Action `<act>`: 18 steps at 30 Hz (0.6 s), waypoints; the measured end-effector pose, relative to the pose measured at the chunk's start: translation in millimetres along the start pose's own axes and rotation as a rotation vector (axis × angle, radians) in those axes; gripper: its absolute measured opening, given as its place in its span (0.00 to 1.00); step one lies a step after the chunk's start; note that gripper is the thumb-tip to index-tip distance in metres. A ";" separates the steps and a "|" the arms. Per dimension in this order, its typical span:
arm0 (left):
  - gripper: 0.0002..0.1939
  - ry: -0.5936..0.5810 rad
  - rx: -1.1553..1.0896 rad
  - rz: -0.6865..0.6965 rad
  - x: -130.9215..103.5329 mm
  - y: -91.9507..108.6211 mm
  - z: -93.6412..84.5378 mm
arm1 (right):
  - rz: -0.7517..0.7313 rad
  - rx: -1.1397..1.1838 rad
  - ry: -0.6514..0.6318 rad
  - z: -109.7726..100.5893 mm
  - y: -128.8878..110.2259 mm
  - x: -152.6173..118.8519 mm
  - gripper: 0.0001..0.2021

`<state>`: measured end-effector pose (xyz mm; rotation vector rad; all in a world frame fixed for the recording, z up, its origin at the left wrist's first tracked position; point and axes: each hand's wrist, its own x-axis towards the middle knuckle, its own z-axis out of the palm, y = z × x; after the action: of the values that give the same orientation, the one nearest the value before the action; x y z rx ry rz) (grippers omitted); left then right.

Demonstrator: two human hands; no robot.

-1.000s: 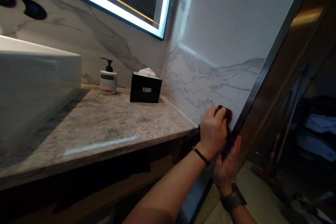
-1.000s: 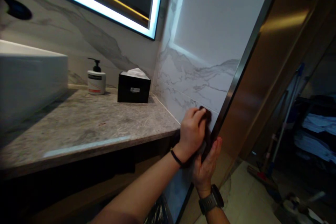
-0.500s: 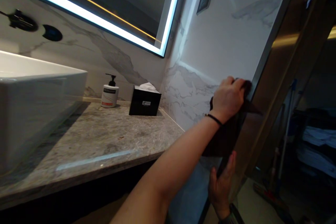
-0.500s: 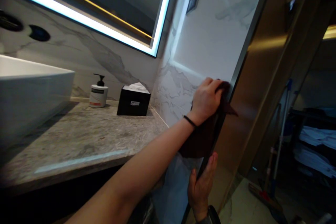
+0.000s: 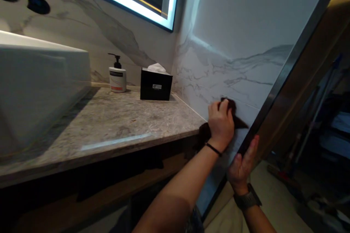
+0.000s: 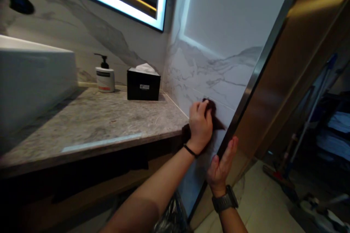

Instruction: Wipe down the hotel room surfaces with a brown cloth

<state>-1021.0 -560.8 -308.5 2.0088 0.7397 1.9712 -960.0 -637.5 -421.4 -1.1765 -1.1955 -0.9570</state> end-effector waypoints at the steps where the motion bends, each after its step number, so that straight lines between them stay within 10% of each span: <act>1: 0.15 -0.021 -0.036 0.053 -26.0 2.9 -2.0 | 0.007 0.031 0.008 -1.0 0.8 -1.3 0.28; 11: 0.16 -0.124 -0.075 -0.442 -221.7 -81.5 -7.5 | 0.006 -0.056 -0.020 -6.0 -0.5 -9.6 0.30; 18: 0.10 -0.329 0.142 -1.201 -266.3 -126.7 -8.9 | -0.035 -0.099 -0.040 -7.6 3.7 -7.5 0.30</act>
<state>-1045.1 -588.9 -601.1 1.2887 1.5150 0.8780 -956.2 -644.7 -429.2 -1.2619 -1.2146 -1.0332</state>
